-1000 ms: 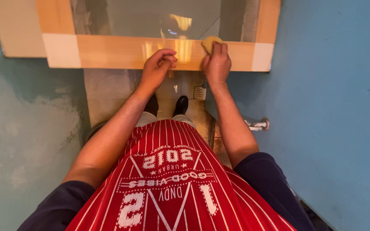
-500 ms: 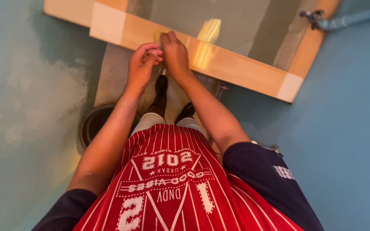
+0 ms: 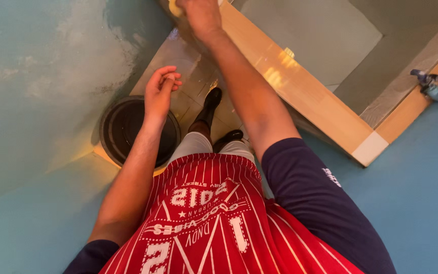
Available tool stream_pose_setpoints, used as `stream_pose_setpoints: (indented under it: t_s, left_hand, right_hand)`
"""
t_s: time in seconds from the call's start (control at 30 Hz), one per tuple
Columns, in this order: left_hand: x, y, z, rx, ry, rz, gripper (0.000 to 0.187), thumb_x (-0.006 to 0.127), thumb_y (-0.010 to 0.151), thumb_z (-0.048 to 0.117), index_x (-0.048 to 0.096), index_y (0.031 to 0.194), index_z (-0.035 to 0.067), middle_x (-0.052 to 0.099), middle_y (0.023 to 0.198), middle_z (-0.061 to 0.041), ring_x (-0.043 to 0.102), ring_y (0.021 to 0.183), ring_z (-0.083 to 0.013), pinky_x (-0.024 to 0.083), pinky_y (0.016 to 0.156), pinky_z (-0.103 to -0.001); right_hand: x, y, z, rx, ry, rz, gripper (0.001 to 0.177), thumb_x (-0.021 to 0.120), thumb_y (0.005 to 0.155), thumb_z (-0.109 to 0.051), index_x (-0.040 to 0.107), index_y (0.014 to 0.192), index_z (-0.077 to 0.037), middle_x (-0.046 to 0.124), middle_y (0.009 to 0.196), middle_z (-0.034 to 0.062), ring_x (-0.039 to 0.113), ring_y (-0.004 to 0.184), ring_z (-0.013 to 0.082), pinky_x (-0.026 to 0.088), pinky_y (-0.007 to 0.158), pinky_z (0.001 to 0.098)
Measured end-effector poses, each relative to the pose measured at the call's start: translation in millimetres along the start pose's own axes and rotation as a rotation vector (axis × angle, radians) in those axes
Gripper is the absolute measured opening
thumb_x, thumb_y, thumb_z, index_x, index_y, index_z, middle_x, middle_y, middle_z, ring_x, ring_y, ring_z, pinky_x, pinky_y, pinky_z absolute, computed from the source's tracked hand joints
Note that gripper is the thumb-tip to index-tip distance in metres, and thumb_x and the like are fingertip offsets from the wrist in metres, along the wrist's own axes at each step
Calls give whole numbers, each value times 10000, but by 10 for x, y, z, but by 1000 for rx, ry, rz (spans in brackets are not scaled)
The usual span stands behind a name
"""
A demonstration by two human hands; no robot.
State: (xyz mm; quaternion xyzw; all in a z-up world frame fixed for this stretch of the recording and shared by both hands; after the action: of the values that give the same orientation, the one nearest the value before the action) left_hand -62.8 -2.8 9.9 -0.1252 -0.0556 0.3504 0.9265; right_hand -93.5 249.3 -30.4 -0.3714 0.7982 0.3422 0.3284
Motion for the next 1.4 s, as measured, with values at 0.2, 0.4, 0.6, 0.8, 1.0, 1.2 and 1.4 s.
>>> stream_pose_setpoints:
  t_s: [0.2, 0.4, 0.6, 0.8, 1.0, 1.2, 1.4]
  left_hand:
    - [301, -100, -73, 16, -24, -65, 248, 538, 1066, 102, 628, 1284, 27, 701, 1122, -66, 671, 979, -134, 531, 877, -272]
    - [1000, -109, -188, 9, -13, -196, 234, 585, 1058, 117, 638, 1267, 24, 719, 1101, -68, 684, 926, -119, 539, 821, -255]
    - [1737, -319, -274, 3, -61, -356, 242, 587, 1048, 109, 636, 1269, 21, 725, 1094, -73, 681, 920, -116, 544, 815, -251]
    - [2314, -593, -311, 5, -44, -502, 254, 578, 1036, 94, 633, 1275, 27, 725, 1100, -71, 686, 934, -116, 552, 818, -249]
    - [2836, -671, -262, 42, -22, -625, 250, 579, 1035, 82, 640, 1269, 20, 726, 1097, -77, 689, 927, -122, 540, 800, -256]
    - [3159, -458, -69, 31, -8, -695, 244, 551, 1045, 75, 627, 1269, 16, 717, 1092, -67, 692, 937, -124, 538, 822, -256]
    - [3283, 131, 92, 33, -3, -733, 262, 539, 1031, 46, 626, 1276, 12, 707, 1102, -70, 686, 957, -131, 540, 842, -260]
  right_hand:
    - [-727, -501, -141, -196, -31, -81, 222, 719, 742, -34, 773, 852, -218, 718, 950, -13, 656, 977, 268, 419, 883, 470]
    - [-1449, -1360, 165, -62, -23, -75, 270, 671, 820, 33, 759, 864, -218, 701, 1006, -76, 585, 1044, 213, 334, 921, 421]
    - [-2094, -2392, 637, 134, -42, 3, 298, 645, 817, 55, 756, 914, -203, 701, 1037, -62, 587, 1056, 229, 372, 911, 421]
    - [-2673, -3540, 911, 373, -142, 85, 337, 640, 740, 62, 773, 885, -212, 710, 1025, -34, 589, 1080, 265, 374, 842, 454]
    - [-3120, -4559, 1248, 705, -140, 88, 368, 618, 687, 64, 778, 864, -217, 716, 1013, -24, 614, 1078, 310, 455, 912, 444]
    - [-3366, -4753, 1492, 721, 127, 301, 469, 501, 688, 144, 772, 991, -91, 729, 1061, 106, 691, 1076, 303, 529, 996, 372]
    - [-2947, -4190, 1752, 817, 409, 328, 359, 614, 804, 105, 721, 1114, -40, 703, 1112, 97, 679, 1069, 208, 527, 950, 304]
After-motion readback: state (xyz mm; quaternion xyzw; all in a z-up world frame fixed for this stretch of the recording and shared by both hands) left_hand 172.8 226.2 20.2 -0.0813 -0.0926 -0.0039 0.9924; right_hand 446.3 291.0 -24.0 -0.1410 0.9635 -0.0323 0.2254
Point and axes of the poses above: each hand's wrist, its own y-axis towards the middle knuckle, its own x-axis out of the palm, z = x × y, the point moved 10 cm from there along y, towards the middle knuckle
